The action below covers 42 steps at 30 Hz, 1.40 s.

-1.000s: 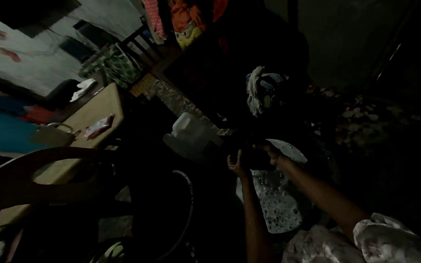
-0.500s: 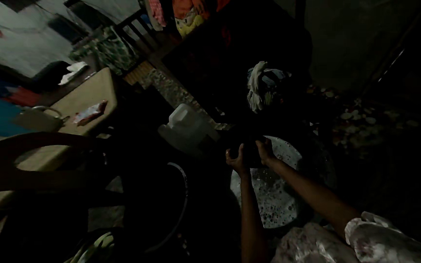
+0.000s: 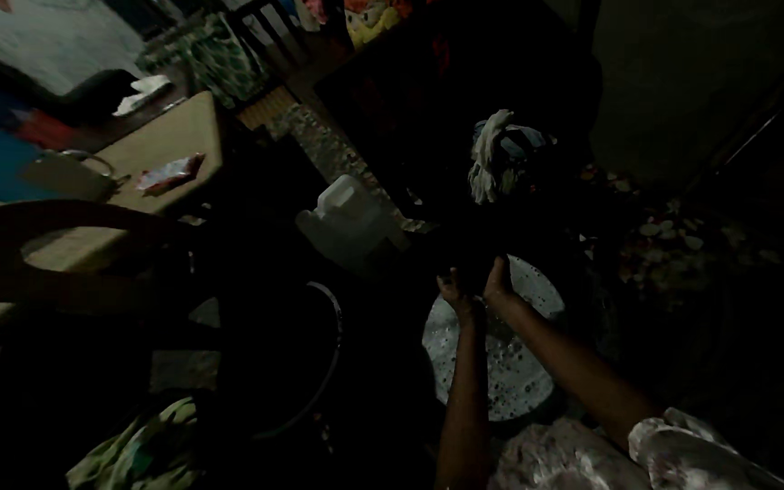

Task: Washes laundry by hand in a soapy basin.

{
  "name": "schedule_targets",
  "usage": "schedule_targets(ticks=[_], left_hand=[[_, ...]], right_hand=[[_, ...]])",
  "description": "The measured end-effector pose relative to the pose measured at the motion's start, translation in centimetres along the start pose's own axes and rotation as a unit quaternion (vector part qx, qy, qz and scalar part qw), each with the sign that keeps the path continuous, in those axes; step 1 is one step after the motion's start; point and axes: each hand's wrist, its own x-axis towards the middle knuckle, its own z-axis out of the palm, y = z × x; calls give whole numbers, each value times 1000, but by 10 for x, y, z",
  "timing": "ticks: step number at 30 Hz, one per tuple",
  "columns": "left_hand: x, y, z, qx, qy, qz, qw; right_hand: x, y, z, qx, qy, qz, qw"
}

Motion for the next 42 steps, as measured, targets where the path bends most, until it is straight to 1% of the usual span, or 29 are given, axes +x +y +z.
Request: schedule_targets(ticks=[2, 3, 4, 6, 8, 9, 11, 13, 15, 17, 19, 21, 23, 27, 30, 32, 34, 36, 38, 40, 42], left_hand=[[4, 2, 0, 0, 38, 43, 998], [6, 4, -3, 12, 44, 68, 997], [8, 5, -7, 30, 44, 97, 994], [15, 4, -16, 61, 43, 150, 986], [24, 1, -27, 102, 45, 176, 978], [26, -2, -32, 124, 47, 183, 974], [25, -8, -36, 155, 45, 192, 968], [18, -8, -30, 152, 38, 186, 970], [12, -5, -22, 121, 43, 169, 977], [12, -6, -19, 85, 43, 158, 983], [12, -6, -16, 59, 38, 149, 986], [14, -10, -18, 60, 35, 159, 985], [14, -11, -19, 65, 31, 148, 986], [10, -19, -25, 68, 5, 92, 993], [6, -24, -27, 70, -24, 31, 997], [5, -16, -18, 81, 13, 16, 996], [9, -9, -13, 118, 80, 35, 989], [14, -12, -17, 125, 106, 61, 985], [18, -13, -21, 99, 102, 69, 987], [18, -12, -23, 99, 91, 66, 989], [18, -13, -24, 98, 73, 48, 991]], right_hand=[[-7, 9, -4, -84, -35, -41, 995], [-10, 13, -6, -117, -47, -57, 990], [-12, 17, -7, -126, -56, -59, 989], [-14, 22, -6, -65, -70, -34, 995], [-15, 24, -8, 38, -122, 16, 992], [-16, 24, -9, 70, -144, 34, 987], [-17, 23, -8, 59, -145, 38, 987], [-15, 19, 0, 5, -109, 23, 994], [-12, 17, 7, -50, -69, -8, 996], [-11, 15, 10, -109, -58, -53, 991], [-11, 12, 12, -139, -56, -79, 986], [-10, 14, 10, -133, -56, -78, 986], [-7, 16, 9, -116, -57, -69, 989], [-2, 16, 7, -84, -48, -78, 992], [1, 14, 6, -57, -36, -59, 996], [-1, 17, 5, -56, -46, -57, 996], [-4, 24, 4, -58, -58, -65, 994], [-6, 31, 2, -69, -66, -65, 993], [-6, 37, 3, -72, -64, -57, 994], [-7, 39, 4, -72, -60, -55, 994], [-7, 38, 5, -76, -55, -58, 994]])
